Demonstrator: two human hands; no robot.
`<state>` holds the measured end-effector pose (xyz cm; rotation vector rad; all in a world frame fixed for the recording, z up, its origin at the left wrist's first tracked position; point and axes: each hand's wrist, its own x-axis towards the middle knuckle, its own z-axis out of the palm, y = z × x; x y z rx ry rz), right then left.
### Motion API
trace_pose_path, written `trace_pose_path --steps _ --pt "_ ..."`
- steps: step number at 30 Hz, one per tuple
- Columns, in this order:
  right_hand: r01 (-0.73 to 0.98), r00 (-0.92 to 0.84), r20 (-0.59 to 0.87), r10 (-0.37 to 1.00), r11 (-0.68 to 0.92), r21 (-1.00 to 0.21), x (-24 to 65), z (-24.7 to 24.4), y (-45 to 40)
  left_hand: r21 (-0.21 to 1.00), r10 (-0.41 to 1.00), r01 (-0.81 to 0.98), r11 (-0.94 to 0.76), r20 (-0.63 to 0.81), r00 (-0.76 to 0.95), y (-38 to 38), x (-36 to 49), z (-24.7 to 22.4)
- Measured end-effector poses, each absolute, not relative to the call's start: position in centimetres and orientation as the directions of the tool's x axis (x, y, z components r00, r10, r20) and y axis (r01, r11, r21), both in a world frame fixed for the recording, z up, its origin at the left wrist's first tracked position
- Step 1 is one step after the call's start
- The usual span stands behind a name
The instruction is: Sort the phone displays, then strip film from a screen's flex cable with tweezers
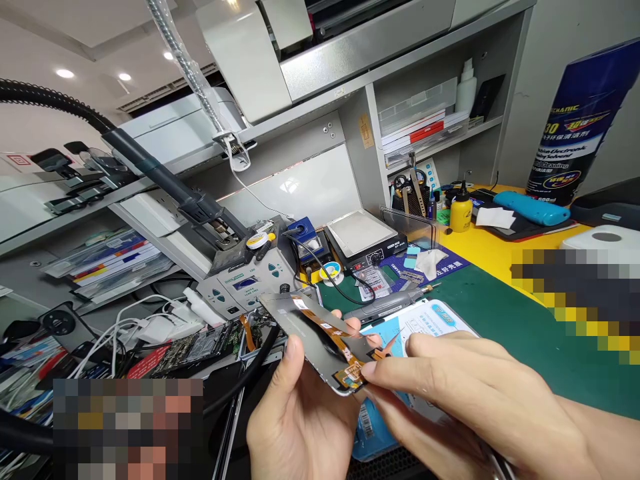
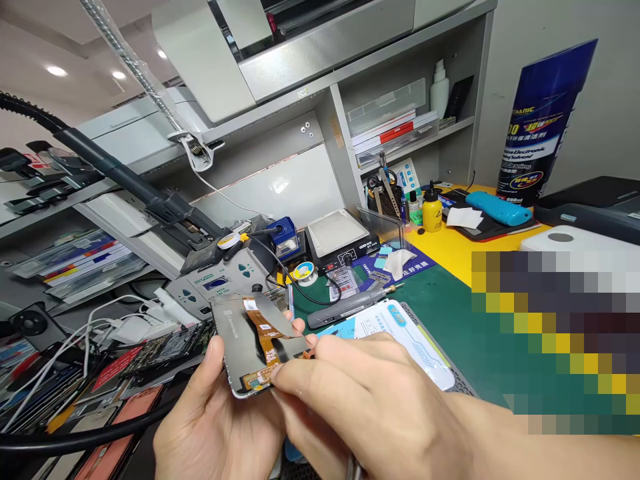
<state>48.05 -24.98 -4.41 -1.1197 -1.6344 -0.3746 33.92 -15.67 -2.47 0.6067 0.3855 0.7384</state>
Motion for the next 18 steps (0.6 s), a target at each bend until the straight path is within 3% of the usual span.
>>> trace_pose_path --steps 12,18 --pt "0.819 -0.067 0.843 0.534 0.511 -0.259 48.47 -3.80 -25.09 0.672 0.752 -0.504 0.542 -0.119 0.649 -15.78 33.63 -2.58" --pt "0.813 0.078 0.889 0.451 0.487 -0.319 47.55 -3.95 -24.81 0.665 0.754 -0.516 0.541 -0.111 0.647 -15.95 33.58 -2.32"
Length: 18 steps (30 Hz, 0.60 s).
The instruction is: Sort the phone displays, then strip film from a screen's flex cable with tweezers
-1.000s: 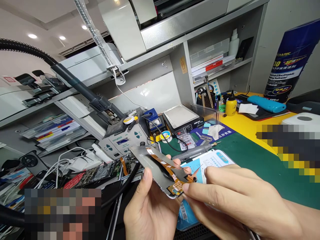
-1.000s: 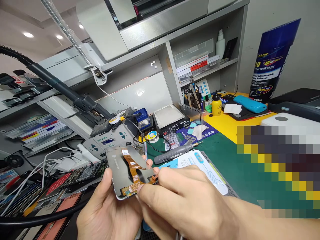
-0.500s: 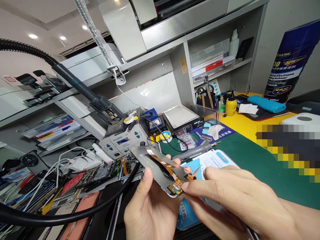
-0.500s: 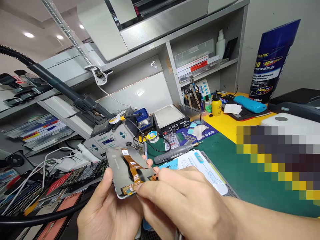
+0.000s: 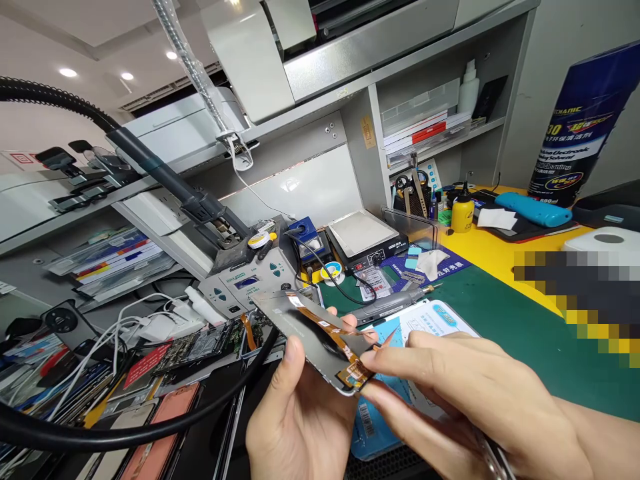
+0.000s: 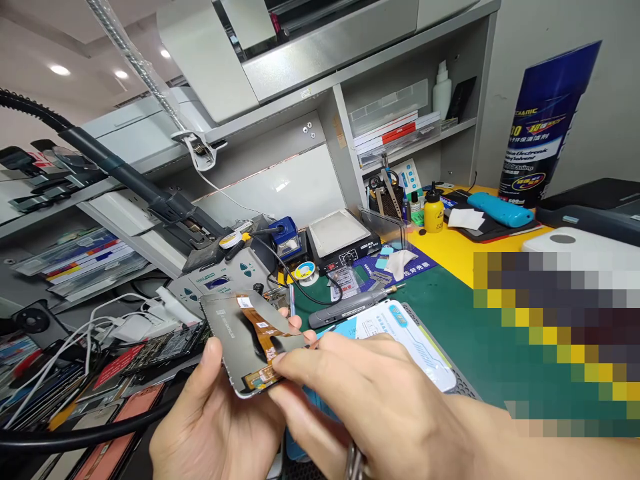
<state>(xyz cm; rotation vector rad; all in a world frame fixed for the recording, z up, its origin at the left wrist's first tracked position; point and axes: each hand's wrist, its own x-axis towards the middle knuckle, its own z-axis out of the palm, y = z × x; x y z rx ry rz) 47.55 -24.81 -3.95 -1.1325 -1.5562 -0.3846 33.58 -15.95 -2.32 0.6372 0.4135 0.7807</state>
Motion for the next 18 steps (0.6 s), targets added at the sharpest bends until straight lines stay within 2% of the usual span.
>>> trace_pose_path --steps 2,9,13,18 --pt "0.820 0.096 0.907 0.409 0.485 -0.305 47.38 -3.97 -24.62 0.663 0.749 -0.515 0.543 -0.106 0.654 -15.93 33.67 -2.19" --pt "0.848 0.088 0.913 0.399 0.451 -0.279 47.46 -4.22 -24.57 0.666 0.771 -0.537 0.517 -0.090 0.630 -15.83 33.85 -2.20" --pt "0.807 0.033 0.886 0.462 0.510 -0.296 47.74 -4.33 -25.00 0.652 0.762 -0.547 0.526 -0.075 0.643 -15.84 33.79 -2.26" --pt "0.822 -0.045 0.856 0.515 0.506 -0.261 48.36 -3.96 -25.14 0.634 0.735 -0.516 0.577 -0.127 0.666 -15.68 33.67 -2.34"
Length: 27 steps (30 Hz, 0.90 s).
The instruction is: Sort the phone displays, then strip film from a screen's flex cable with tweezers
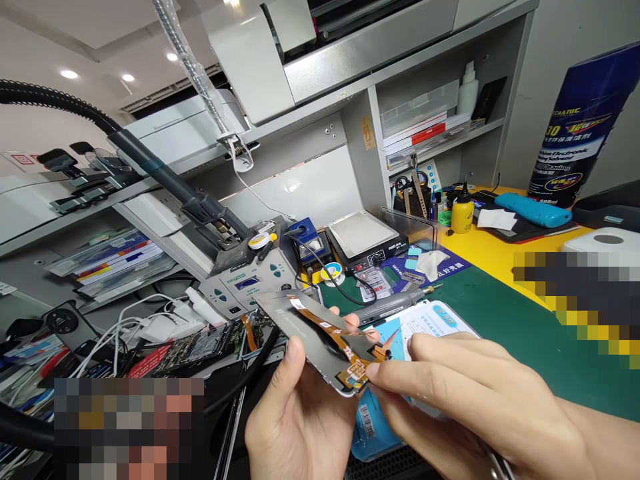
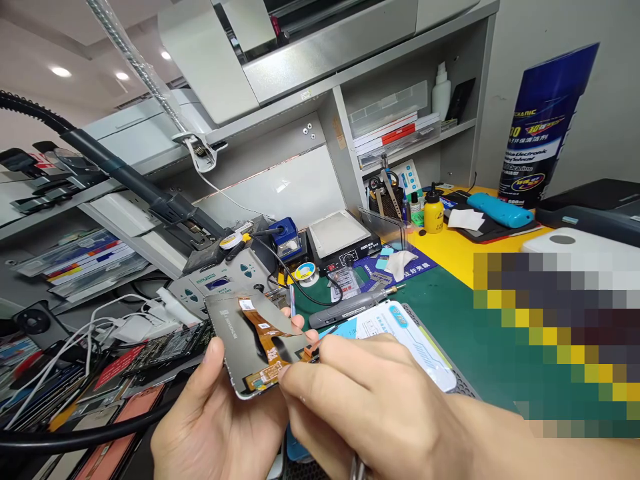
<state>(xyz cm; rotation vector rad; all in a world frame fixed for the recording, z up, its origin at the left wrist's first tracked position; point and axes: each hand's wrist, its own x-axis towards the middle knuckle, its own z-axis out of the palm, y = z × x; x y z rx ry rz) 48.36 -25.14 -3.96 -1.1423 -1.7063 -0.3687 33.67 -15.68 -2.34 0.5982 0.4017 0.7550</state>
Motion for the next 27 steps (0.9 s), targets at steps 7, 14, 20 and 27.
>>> trace_pose_path --steps 7,14,20,27 --pt "0.852 0.009 0.886 0.464 0.461 -0.250 47.9 -3.9 -24.9 0.592 0.684 -0.524 0.612 -0.064 0.726 -15.4 33.8 -2.4" --pt "0.849 -0.004 0.886 0.463 0.471 -0.242 47.8 -4.6 -24.9 0.556 0.595 -0.502 0.663 0.016 0.804 -14.6 33.6 -2.5" --pt "0.845 -0.026 0.884 0.467 0.483 -0.231 47.9 -4.3 -25.0 0.538 0.618 -0.535 0.651 0.034 0.786 -14.4 33.6 -2.6" --pt "0.845 -0.064 0.850 0.522 0.481 -0.232 48.4 -3.9 -25.0 0.541 0.565 -0.508 0.670 0.072 0.822 -14.6 33.4 -2.8"
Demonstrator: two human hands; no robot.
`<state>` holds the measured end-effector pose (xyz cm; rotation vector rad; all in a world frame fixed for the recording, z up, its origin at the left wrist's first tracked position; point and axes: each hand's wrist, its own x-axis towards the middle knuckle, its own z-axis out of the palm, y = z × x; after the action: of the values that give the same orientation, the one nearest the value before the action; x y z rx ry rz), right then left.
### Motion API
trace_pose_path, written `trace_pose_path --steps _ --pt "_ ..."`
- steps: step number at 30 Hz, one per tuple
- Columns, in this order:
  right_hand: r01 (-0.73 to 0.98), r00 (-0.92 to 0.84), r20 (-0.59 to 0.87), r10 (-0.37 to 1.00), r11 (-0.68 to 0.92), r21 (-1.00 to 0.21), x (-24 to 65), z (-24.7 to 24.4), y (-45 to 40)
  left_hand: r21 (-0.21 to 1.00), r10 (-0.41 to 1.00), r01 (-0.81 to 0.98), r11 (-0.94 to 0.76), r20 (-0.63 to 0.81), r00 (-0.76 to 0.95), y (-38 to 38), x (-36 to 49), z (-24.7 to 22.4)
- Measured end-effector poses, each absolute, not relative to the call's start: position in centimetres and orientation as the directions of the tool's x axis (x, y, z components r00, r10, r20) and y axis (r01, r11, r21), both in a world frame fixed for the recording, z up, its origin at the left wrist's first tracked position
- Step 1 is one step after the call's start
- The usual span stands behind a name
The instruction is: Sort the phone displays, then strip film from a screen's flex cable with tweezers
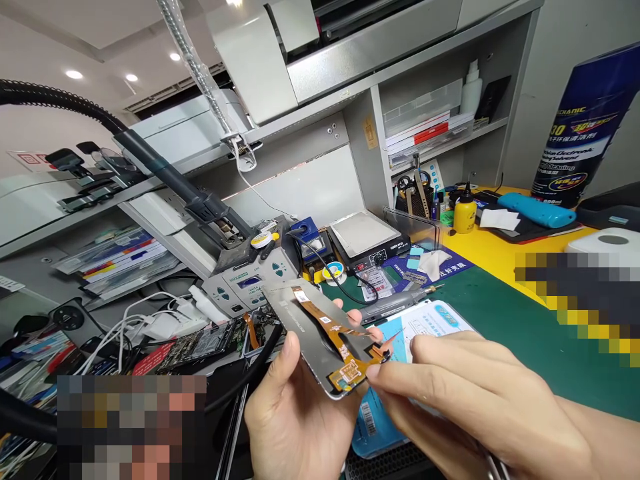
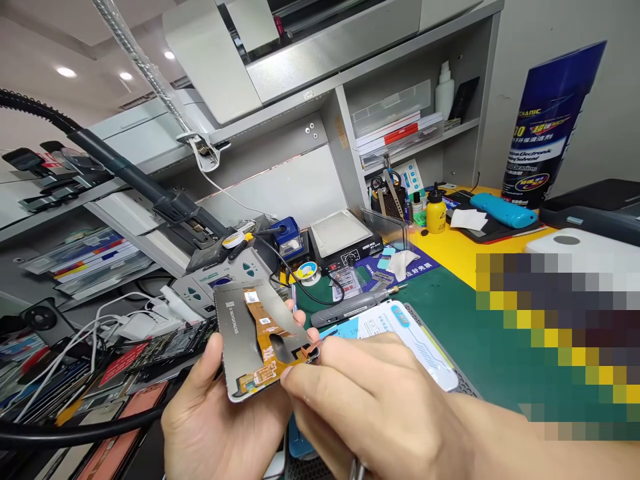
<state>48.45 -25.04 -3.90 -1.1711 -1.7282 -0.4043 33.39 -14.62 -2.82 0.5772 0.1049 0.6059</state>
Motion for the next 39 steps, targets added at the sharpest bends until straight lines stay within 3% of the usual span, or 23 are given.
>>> trace_pose_path --steps 10,19,30,39 --pt "0.840 -0.002 0.876 0.483 0.476 -0.261 48.0 -4.9 -25.1 0.579 0.600 -0.509 0.637 0.042 0.799 -14.9 33.5 -2.6" --pt "0.830 -0.115 0.834 0.540 0.514 -0.218 48.6 -3.9 -25.4 0.619 0.650 -0.542 0.568 0.067 0.757 -15.4 33.5 -2.6" --pt "0.842 -0.010 0.902 0.432 0.490 -0.225 47.9 -4.4 -24.9 0.654 0.694 -0.543 0.527 0.037 0.719 -15.1 33.6 -2.4" --pt "0.855 -0.116 0.836 0.537 0.482 -0.191 48.7 -4.1 -25.2 0.626 0.637 -0.531 0.570 0.071 0.768 -15.0 33.2 -2.7"
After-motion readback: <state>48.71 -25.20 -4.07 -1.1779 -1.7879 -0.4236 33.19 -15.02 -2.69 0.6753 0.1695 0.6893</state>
